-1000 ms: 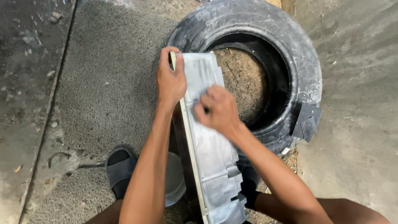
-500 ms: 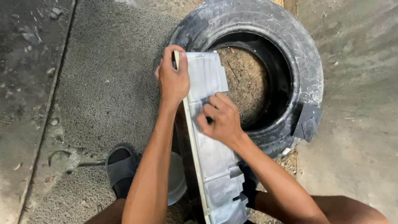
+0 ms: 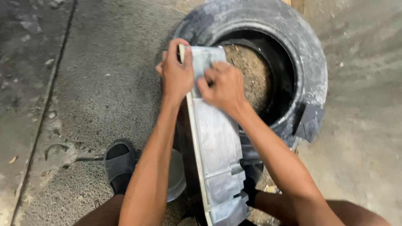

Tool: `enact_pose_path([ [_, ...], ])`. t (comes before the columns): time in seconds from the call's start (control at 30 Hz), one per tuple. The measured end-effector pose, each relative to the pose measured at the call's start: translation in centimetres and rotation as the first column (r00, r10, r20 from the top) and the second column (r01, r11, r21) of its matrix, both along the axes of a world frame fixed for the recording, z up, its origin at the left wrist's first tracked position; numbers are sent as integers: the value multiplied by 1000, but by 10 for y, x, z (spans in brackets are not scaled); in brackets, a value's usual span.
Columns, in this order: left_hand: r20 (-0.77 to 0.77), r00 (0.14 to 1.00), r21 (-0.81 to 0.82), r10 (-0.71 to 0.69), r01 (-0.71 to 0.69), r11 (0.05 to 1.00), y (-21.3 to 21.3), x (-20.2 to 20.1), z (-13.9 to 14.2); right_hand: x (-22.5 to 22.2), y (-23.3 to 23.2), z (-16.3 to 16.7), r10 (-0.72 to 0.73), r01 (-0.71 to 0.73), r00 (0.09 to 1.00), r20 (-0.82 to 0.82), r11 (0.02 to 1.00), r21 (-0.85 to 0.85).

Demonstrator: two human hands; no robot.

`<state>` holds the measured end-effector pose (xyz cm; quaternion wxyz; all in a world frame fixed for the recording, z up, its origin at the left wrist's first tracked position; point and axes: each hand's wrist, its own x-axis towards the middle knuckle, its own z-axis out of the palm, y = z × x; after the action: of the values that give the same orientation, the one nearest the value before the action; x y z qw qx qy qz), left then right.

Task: The person sits on the ground and scrubs a white plastic vehicle panel resting on a tire, using a green scouring pad by hand. They repeatedly dip the pad in a bucket of water and scrub different areas of the panel, turning it to reach other sides.

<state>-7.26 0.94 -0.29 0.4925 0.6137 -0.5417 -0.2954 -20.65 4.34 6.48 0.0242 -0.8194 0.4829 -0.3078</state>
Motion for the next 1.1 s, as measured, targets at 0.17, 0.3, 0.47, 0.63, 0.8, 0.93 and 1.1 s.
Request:
enact_pose_path([
  [0.17,-8,1000,30,-12,12,999,1,2,-1,6,6,0,-41,42,999,25,997,-69],
  [0.3,-25,999,47,-23,24,999,0,3,-1,-1,36,-5,24,-24,1000,20,1000,-3],
  [0.47,-34,998,110,-54,57,992,-1,2,-1,5,-57,-25,-27,32,999,39,989,-147],
  [0.63,-35,999,122,-17,21,992,-2,1,-1,5,-32,-26,-34,41,998,59,990,-135],
  [0.8,-109,994,120,-20,33,992,0,2,-2,-10,49,-20,38,-37,999,19,998,-52],
  [0.93,-219,975,192,-30,74,979,2,4,-3,6,-6,-13,30,-29,1000,9,994,-104],
  [1.1,-213,977,304,-13,79,950,0,6,-3,22,-64,-13,-5,21,997,77,979,-203],
])
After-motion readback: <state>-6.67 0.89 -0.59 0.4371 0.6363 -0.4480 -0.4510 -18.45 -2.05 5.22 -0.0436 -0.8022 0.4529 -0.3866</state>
